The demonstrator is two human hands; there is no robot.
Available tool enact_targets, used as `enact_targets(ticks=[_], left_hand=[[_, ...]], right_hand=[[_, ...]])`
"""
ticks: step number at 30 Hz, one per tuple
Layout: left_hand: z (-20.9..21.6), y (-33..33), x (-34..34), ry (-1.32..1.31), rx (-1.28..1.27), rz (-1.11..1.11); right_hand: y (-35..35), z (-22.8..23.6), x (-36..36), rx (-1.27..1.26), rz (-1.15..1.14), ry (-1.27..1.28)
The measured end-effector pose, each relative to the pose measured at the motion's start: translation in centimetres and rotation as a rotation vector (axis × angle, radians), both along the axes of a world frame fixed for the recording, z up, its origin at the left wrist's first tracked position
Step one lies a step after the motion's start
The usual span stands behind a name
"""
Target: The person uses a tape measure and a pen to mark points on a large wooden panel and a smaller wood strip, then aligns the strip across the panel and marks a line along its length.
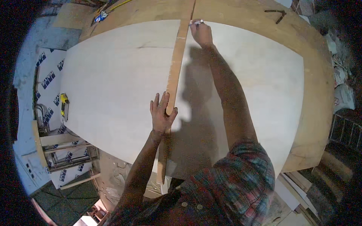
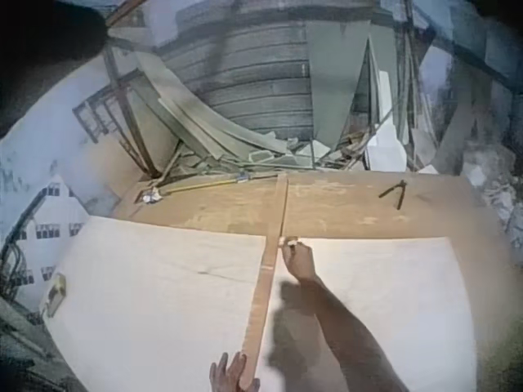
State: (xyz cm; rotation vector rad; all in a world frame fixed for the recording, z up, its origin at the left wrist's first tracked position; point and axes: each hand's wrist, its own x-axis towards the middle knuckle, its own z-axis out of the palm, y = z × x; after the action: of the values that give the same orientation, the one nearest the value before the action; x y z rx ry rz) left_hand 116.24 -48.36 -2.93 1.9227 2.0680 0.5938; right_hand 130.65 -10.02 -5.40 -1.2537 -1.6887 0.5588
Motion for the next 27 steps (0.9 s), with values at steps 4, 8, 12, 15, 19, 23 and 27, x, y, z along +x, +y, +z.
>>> enact_targets(ticks=[4, 8, 12, 15, 19, 23, 27], left_hand=[[0.2, 0.0, 0.2, -0.02, -0.032, 0.007], [0.2, 0.2, 0.1, 0.035, -0.022, -0.022], [-0.2, -0.1, 0.2, 0.011, 0.005, -0.006], [-0.7, 0.0, 0.0, -0.004, 0.051, -0.016], [-1.6, 0.3, -0.4, -0.023, 0.118, -0.011], [-2.8, 0.3, -0.4, 0.017, 0.238, -0.111], [-3.7, -0.6, -0.4, 0.084, 0.174, -0.058]], right_hand=[[-1.6, 0.7, 0.5, -0.039, 0.036, 0.073], [0.7, 1.8, -0.5, 0.143, 0.003, 0.061], [-1.7, 1.2, -0.6, -0.001, 0.01, -0.153], [-11.0, -0.5, 0.7, -0.056, 0.09, -0.16], [-25.1, -1.5, 1.3, -0.192, 0.199, 0.137], [-29.2, -0.9, 1.5, 0.552, 0.016, -0.602], [-28.1, -1.2, 1.1, -0.077, 0.11, 0.124]])
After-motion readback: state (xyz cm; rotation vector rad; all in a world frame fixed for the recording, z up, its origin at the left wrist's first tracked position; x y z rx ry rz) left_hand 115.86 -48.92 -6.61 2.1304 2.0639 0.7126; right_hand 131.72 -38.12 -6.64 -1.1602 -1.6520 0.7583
